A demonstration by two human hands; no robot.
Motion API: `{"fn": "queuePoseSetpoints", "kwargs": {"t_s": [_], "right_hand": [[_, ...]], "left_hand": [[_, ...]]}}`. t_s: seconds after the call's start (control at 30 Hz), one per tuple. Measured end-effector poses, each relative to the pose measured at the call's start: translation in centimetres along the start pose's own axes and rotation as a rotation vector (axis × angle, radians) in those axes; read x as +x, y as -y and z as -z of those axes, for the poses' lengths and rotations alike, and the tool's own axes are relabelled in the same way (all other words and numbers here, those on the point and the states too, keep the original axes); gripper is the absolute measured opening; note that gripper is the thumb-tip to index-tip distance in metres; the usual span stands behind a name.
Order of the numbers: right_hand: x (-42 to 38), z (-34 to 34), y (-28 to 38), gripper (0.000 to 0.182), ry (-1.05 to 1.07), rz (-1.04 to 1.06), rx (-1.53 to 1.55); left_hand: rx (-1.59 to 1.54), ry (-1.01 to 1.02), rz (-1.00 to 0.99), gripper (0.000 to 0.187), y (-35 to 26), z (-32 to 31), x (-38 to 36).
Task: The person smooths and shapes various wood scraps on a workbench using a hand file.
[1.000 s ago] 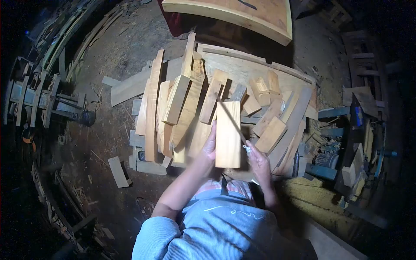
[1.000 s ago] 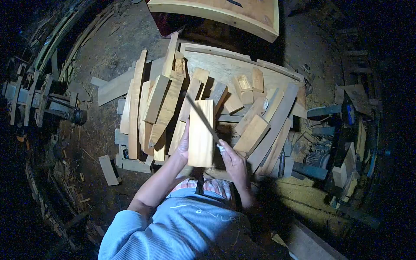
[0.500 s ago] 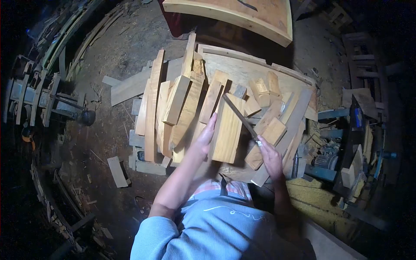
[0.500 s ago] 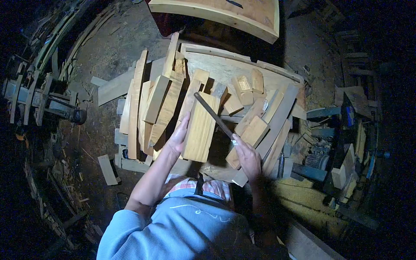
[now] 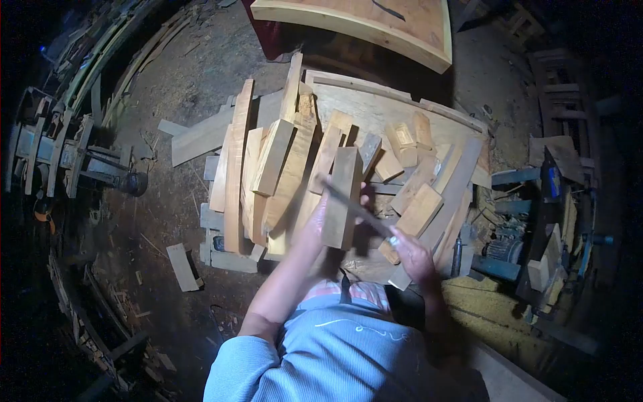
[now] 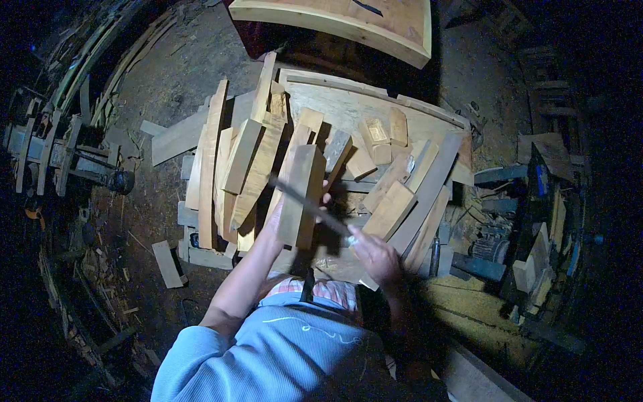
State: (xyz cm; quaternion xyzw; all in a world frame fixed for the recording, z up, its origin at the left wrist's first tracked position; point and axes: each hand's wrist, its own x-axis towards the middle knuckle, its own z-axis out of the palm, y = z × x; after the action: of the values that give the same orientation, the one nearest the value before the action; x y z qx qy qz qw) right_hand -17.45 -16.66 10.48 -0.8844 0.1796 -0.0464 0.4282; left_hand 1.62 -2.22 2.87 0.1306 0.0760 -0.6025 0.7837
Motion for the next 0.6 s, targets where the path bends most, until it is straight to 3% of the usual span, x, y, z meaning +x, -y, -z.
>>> {"fn": "queuePoseSetpoints", "kwargs": {"t_s": [0.03,0.07,0.1,0.2,0.27,0.37,0.5,0.57,0.6], "right_hand": [[-0.4,0.1,0.5,0.037,0.103,0.029,-0.081],[-0.6,-0.1,0.6,0.041,0.086,0.109,-0.077],[-0.8,0.0,0.6,0.041,0.088,0.103,-0.075],[-0.9,0.3,0.2,0.041,0.15,0.276,-0.222],[-0.7,-0.5,-1.3,0.041,0.098,0.22,-0.189],[0.0,-0.1,-0.4,0.041,0.013,0.161,-0.104],[-0.4,-0.7,-2.8,0.036,0.169,0.254,-0.343],[0.5,-0.5,-4.3,0.033,0.196,0.298,-0.453],[1.9,-0.1,-4.5,0.031,-0.015,0.047,-0.227]], "left_hand": [[0.064,-0.062,-0.033,0.065,-0.5,0.3,0.4],[0.17,-0.29,-0.106,0.061,-0.5,0.5,1.1],[0.283,-0.305,-0.014,0.057,-1.6,0.3,0.8],[0.414,-0.403,-0.093,0.052,-1.9,-0.5,1.0],[0.41,-0.469,-0.064,0.049,-2.0,-0.2,1.2],[0.48,-0.461,0.025,0.06,-1.8,-0.2,0.8],[0.573,-0.447,-0.083,0.054,-1.3,-0.4,0.8],[0.472,-0.403,0.027,0.052,-1.3,0.6,0.9],[0.451,-0.382,0.062,0.051,-1.2,0.1,0.6]]}}
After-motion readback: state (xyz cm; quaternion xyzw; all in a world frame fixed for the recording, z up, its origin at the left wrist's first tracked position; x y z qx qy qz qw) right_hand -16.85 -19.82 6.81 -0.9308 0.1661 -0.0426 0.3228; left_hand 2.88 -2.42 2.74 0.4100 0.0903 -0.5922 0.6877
